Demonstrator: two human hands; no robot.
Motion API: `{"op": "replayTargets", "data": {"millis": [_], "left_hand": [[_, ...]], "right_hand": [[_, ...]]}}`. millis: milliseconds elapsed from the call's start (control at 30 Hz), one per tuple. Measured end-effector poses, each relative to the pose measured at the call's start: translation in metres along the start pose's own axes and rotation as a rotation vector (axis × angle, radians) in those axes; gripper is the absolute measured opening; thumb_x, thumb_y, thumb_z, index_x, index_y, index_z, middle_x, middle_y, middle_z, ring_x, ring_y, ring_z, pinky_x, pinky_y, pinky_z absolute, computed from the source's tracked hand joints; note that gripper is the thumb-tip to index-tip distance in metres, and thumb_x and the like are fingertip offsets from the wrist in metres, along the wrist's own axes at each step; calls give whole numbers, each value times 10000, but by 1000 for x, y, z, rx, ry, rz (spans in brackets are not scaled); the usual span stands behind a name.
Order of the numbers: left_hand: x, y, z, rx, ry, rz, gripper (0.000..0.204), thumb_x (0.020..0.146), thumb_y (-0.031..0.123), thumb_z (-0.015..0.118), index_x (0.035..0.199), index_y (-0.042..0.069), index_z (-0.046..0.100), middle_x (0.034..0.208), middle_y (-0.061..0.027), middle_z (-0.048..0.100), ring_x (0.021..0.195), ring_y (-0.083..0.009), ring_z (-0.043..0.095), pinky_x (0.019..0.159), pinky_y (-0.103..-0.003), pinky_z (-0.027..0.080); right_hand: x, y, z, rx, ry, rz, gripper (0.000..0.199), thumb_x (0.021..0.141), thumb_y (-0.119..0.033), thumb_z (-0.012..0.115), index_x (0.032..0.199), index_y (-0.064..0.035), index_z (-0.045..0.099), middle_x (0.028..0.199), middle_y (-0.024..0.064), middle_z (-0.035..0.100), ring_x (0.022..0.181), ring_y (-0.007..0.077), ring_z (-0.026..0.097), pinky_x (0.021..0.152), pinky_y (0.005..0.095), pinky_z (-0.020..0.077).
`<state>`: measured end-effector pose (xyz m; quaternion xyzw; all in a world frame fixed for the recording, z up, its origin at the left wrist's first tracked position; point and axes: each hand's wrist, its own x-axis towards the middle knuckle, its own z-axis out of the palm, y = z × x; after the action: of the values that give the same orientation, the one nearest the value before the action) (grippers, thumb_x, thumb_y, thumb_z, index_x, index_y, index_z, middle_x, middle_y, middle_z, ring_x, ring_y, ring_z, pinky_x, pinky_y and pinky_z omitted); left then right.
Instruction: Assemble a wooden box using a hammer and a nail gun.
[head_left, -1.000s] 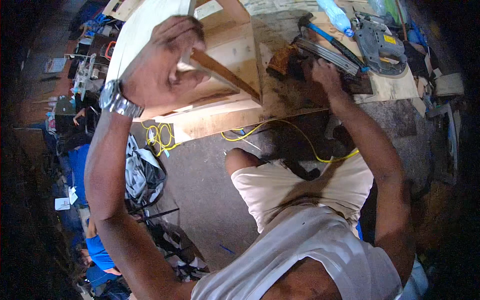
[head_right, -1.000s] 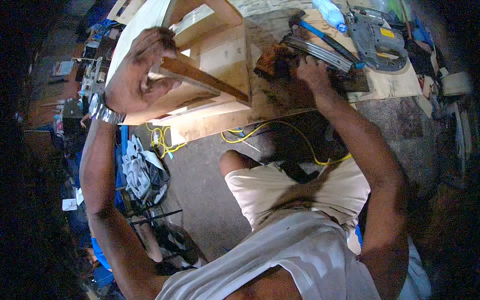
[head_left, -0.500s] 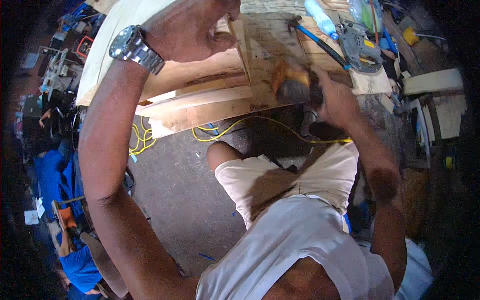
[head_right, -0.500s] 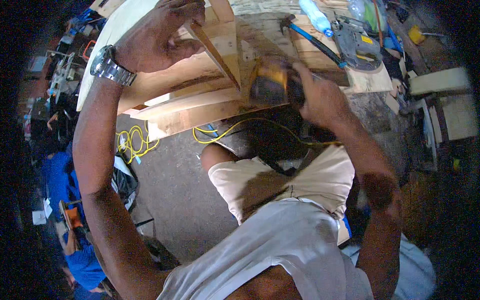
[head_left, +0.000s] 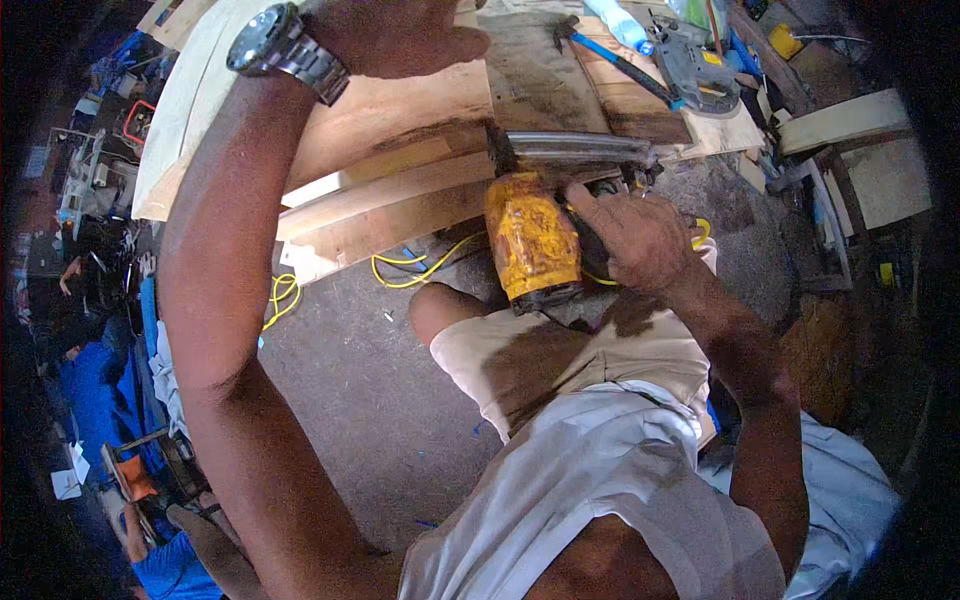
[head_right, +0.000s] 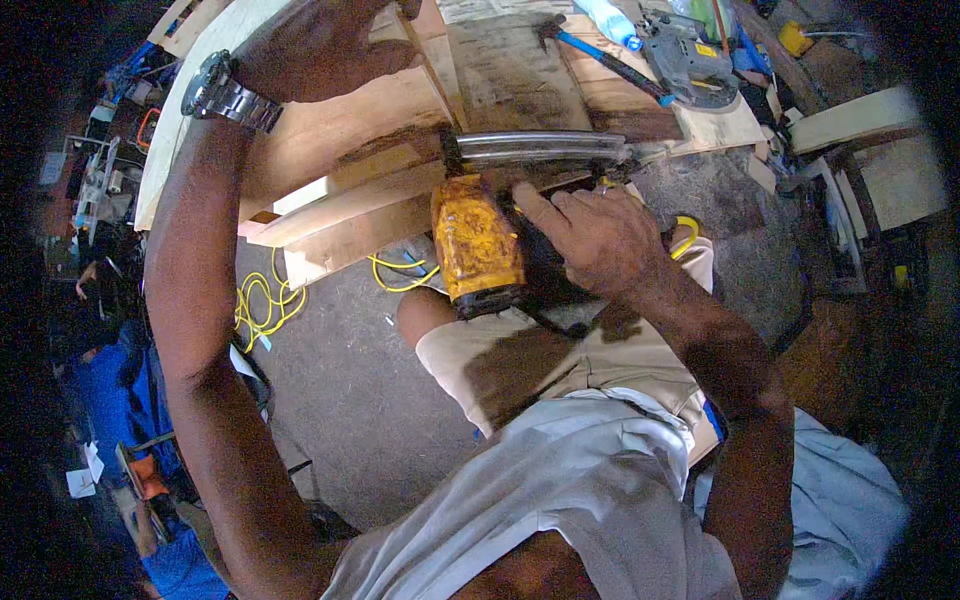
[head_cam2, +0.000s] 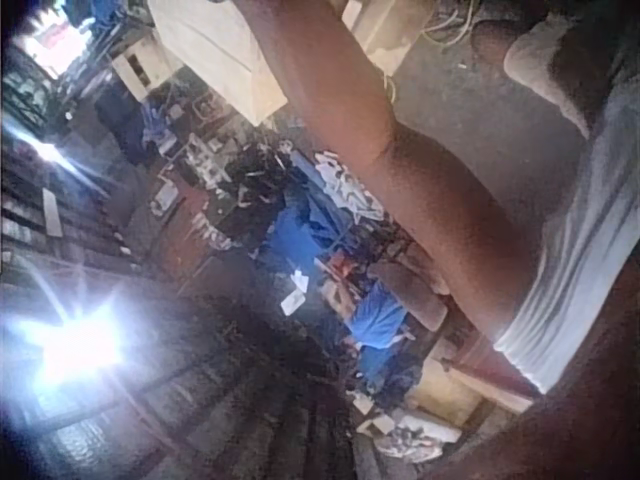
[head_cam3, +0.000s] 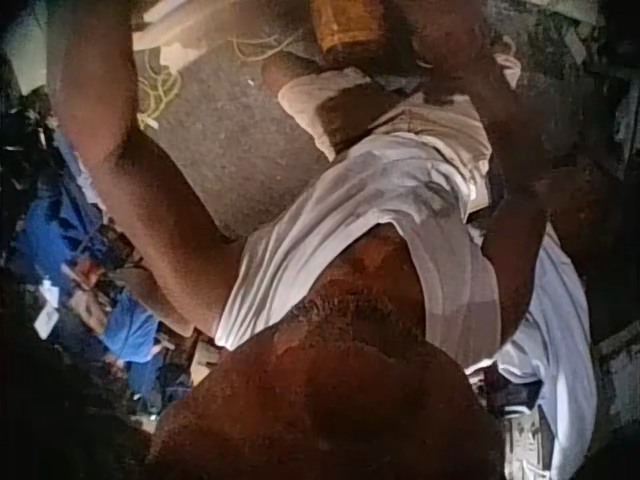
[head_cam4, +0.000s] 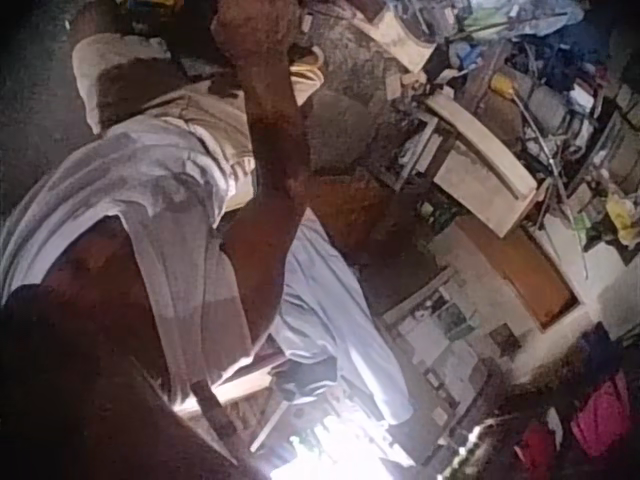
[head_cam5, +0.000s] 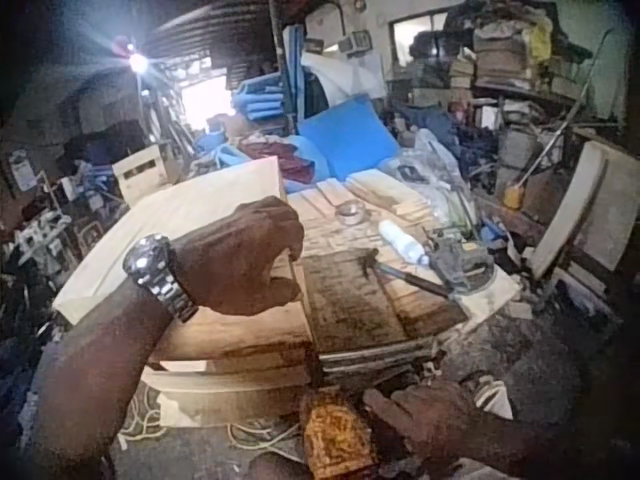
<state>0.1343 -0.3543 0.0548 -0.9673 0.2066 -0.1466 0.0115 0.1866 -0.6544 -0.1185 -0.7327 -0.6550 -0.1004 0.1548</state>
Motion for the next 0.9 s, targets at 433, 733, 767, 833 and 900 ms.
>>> {"op": "replayTargets", "data": {"millis": [433,733,767,833,900], "left_hand": [[-6,-5,4,-15,84,56,279,728,199,765,865,23,596,904,-165,605,944,-361,589,830,-454,486],[0,0,-2,-18,36,26,274,725,189,755,858,14,592,909,-172,605,960,-365,584,853,-455,484],[1,0,-3,-9,41,16,282,722,192,760,864,16,591,914,-171,605,967,-365,584,852,-455,484],[1,3,-3,1,38,5,290,720,195,764,869,18,590,918,-170,605,974,-365,583,851,-454,485],[1,2,-4,-22,36,-5,298,694,179,775,852,26,575,900,-168,588,966,-370,578,839,-462,487]], "right_hand": [[8,0,7,-49,43,12,516,783,-111,619,1292,-82,535,816,106,640,737,288,687,628,440,545],[18,-3,-12,-32,141,-9,553,797,-112,608,1341,-88,515,805,100,639,724,304,685,640,432,557],[21,0,-10,-39,120,19,570,795,-112,607,1356,-88,509,804,101,640,724,306,686,644,434,558],[20,0,-9,-38,101,47,587,794,-112,605,1371,-88,502,802,103,640,725,307,687,647,436,558],[20,1,-11,-30,97,37,604,792,-107,602,1386,-82,494,808,106,642,719,310,681,645,440,555]]}}
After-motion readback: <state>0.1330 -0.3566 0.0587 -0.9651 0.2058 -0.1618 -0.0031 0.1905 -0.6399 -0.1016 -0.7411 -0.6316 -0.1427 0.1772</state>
